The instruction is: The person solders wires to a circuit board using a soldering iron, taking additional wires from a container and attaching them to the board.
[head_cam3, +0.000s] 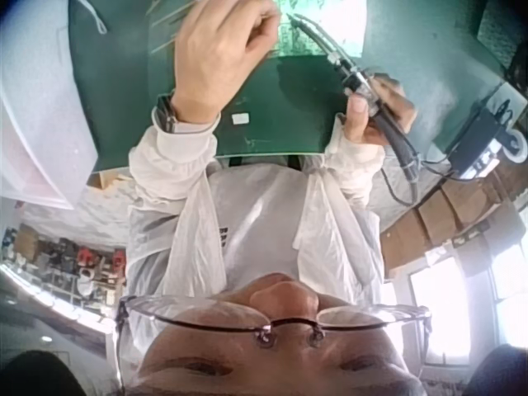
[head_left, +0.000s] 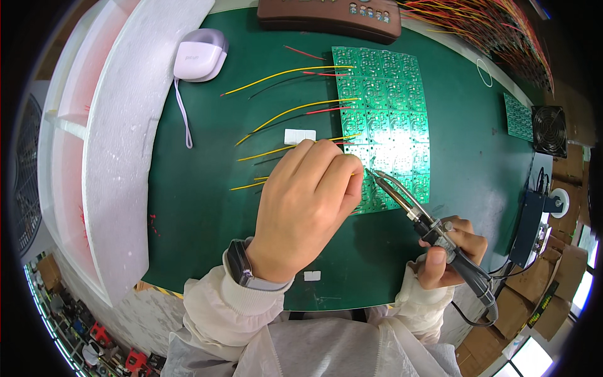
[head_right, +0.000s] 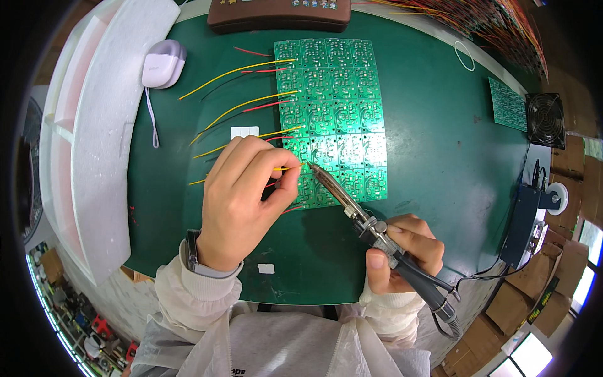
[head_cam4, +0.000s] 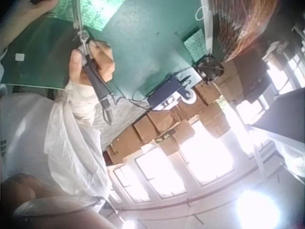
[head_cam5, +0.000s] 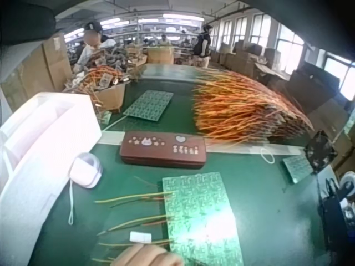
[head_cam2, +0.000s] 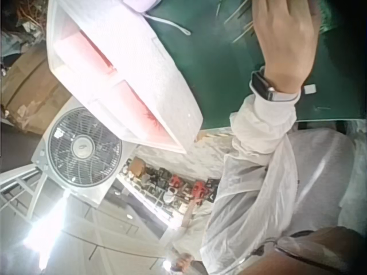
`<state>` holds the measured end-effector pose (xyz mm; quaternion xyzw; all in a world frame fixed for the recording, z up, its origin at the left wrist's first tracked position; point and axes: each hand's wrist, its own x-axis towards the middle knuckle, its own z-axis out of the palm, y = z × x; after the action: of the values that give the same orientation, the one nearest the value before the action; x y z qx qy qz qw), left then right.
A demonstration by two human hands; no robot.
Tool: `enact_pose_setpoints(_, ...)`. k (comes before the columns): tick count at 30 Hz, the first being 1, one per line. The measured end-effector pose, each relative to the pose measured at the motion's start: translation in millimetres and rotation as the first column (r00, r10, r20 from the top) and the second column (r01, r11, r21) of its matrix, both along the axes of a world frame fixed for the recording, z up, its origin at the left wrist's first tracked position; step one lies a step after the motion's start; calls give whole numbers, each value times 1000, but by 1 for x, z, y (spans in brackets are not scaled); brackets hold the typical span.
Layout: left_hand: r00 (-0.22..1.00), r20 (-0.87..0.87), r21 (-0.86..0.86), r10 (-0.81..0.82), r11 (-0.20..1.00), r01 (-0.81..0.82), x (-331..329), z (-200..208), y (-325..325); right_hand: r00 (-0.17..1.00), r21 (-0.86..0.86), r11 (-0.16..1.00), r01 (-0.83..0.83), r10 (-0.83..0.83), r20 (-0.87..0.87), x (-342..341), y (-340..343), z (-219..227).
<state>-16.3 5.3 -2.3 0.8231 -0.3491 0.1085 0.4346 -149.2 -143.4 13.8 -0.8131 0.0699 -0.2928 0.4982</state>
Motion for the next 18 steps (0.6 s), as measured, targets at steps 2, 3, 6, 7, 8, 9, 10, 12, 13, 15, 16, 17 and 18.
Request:
enact_pose_setpoints(2, 1000, 4, -3, -1, 1000, 1, 0, 0, 0, 1000, 29, 1000, 6, -5, -22, 0, -1, 1)
enact_pose_setpoints(3, 1000, -4, -2, -2, 1000, 2, 0, 1, 0, 1000, 30, 1000, 5, -5, -21, 0, -2, 2)
enact_pose_setpoints(6, 1000, -7, 4, -4, 1000, 5, -1, 3, 0, 999, -15, 999, -44, 44, -25, 1, -5, 5)
enact_pose_setpoints(7, 1000, 0, 7, -7, 1000, 7, -1, 3, 0, 999, 7, 1000, -28, 28, -26, 2, -4, 6)
enact_pose_setpoints(8, 1000, -3, 7, -7, 1000, 7, -1, 2, 1, 999, 29, 1000, -12, 13, -33, 3, -3, 5)
enact_pose_setpoints(9, 1000, -3, -1, -4, 1000, 4, 0, 1, 1, 999, 29, 1000, -12, 13, -35, 3, -4, 4)
enact_pose_setpoints(10, 1000, -2, -10, 0, 1000, 0, 0, 0, 1, 999, 12, 1000, -29, 29, -32, 4, -5, 3)
enact_pose_setpoints(12, 1000, -5, -12, -6, 1000, 6, 0, 0, 0, 999, -7, 999, -43, 43, -24, 3, -6, 2)
enact_pose_setpoints(13, 1000, -11, -13, -11, 1000, 11, -1, 0, 0, 999, -13, 999, -40, 40, -13, 3, -6, 2)
enact_pose_setpoints(15, 1000, -8, -9, -10, 1000, 10, -2, 1, 0, 999, -18, 999, -37, 37, 0, 3, -4, 0)
enact_pose_setpoints(16, 1000, -7, -5, -8, 1000, 8, -2, 1, -1, 1000, -11, 1000, -28, 29, 12, 3, -3, -2)
enact_pose_setpoints(17, 1000, -6, -3, -7, 1000, 7, -2, 1, -1, 999, -3, 1000, -22, 22, 26, 3, -2, -2)
enact_pose_setpoints(18, 1000, 15, -4, -2, 1000, 2, -2, 1, -1, 999, -1, 1000, -23, 23, 26, 3, -2, -3)
